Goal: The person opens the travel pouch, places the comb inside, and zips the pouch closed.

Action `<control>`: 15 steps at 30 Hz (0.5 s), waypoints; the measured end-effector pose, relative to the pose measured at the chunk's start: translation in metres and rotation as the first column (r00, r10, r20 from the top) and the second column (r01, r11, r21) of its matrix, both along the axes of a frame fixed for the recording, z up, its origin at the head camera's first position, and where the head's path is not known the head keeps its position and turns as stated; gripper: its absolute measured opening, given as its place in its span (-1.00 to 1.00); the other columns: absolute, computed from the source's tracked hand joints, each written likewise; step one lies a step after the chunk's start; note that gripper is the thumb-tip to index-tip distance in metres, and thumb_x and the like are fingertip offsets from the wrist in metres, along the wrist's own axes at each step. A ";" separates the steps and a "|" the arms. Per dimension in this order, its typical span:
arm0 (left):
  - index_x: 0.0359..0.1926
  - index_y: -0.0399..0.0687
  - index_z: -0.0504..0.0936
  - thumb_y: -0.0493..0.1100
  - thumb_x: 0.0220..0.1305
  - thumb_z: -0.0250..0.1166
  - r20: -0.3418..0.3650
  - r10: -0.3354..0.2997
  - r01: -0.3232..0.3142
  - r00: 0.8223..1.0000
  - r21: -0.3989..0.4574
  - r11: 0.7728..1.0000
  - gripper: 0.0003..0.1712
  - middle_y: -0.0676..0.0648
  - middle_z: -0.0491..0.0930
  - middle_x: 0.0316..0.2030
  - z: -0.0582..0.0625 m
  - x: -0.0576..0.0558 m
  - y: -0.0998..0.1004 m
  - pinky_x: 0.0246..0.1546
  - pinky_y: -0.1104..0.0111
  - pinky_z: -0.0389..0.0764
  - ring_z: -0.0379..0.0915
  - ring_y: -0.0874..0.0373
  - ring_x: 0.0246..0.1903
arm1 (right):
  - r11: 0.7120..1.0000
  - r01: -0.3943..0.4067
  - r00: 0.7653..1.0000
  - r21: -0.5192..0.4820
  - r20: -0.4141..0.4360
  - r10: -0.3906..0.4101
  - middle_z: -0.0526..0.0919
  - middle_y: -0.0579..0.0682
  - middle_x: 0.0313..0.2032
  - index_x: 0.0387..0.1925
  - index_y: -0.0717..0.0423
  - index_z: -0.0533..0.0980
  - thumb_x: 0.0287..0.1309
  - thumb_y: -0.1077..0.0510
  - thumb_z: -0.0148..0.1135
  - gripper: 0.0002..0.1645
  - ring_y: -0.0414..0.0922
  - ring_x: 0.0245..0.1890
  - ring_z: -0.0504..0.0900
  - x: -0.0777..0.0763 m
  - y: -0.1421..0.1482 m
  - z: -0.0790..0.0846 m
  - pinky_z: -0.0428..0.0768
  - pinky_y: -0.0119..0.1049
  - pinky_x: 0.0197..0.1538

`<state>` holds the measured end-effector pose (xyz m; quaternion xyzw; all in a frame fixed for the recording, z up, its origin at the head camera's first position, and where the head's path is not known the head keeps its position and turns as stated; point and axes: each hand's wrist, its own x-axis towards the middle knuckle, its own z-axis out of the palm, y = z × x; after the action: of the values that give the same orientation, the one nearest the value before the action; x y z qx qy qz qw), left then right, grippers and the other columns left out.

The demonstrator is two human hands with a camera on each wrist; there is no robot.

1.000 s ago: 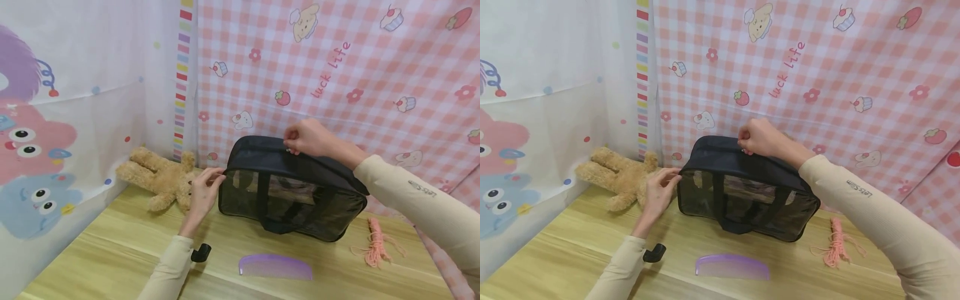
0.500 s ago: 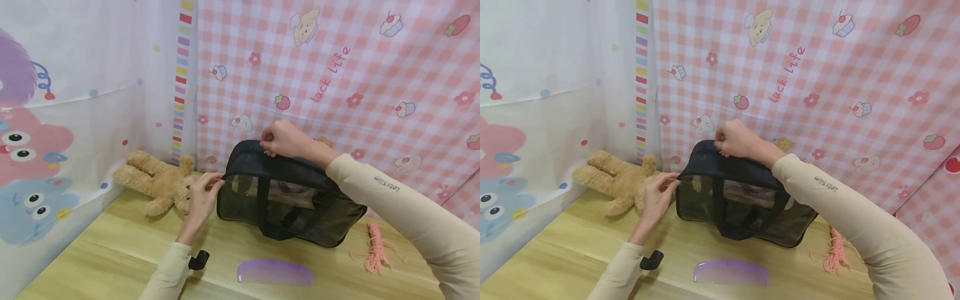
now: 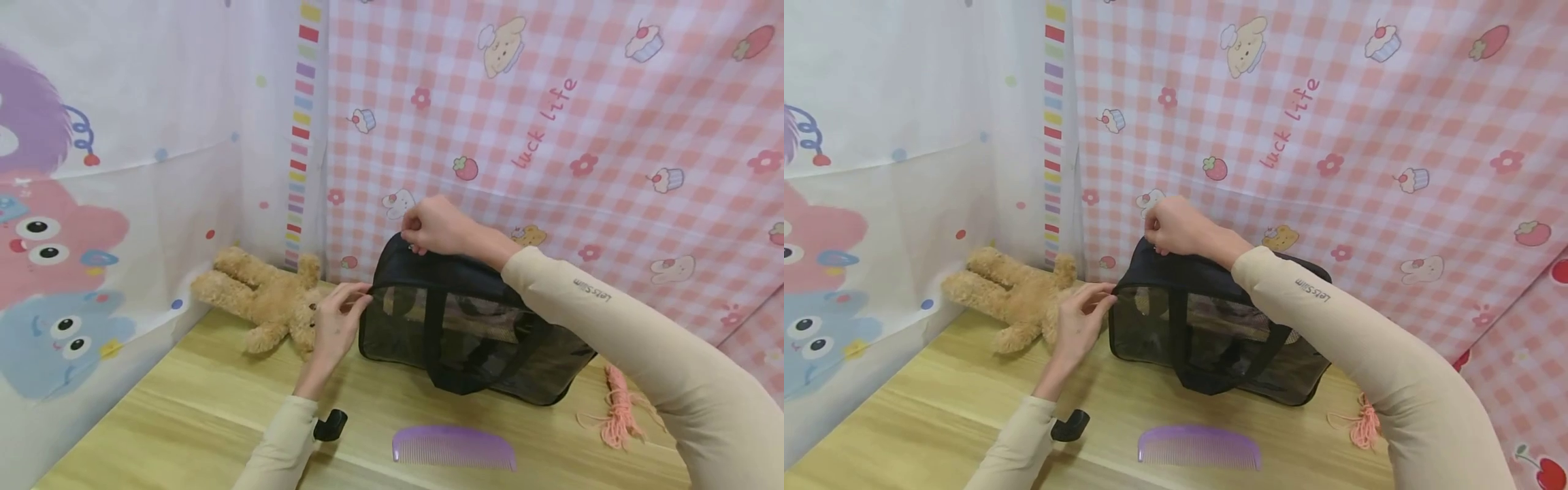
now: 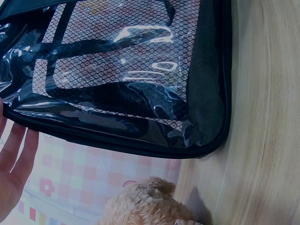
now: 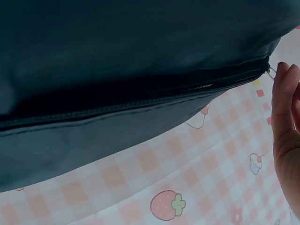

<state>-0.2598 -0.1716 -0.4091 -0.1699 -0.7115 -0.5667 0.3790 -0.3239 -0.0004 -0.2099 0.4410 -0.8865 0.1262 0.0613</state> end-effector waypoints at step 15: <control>-0.20 -0.32 0.68 -0.45 0.15 0.31 -0.072 0.019 -0.019 0.997 -0.005 1.000 -0.83 -0.19 0.64 -0.33 0.022 0.017 0.008 -0.33 0.22 0.63 0.61 -0.03 -0.37 | 0.999 -0.037 0.998 0.004 -0.059 0.037 0.66 -0.06 -0.58 -0.40 0.23 0.68 0.23 0.26 0.15 -0.79 -0.29 -0.62 0.60 -0.001 -0.003 -0.001 0.58 -0.34 -0.38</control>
<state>-0.2431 -0.1636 -0.3872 -0.1844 -0.7008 -0.5545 0.4092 -0.3249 -0.0038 -0.2113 0.4608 -0.8762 0.1131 0.0846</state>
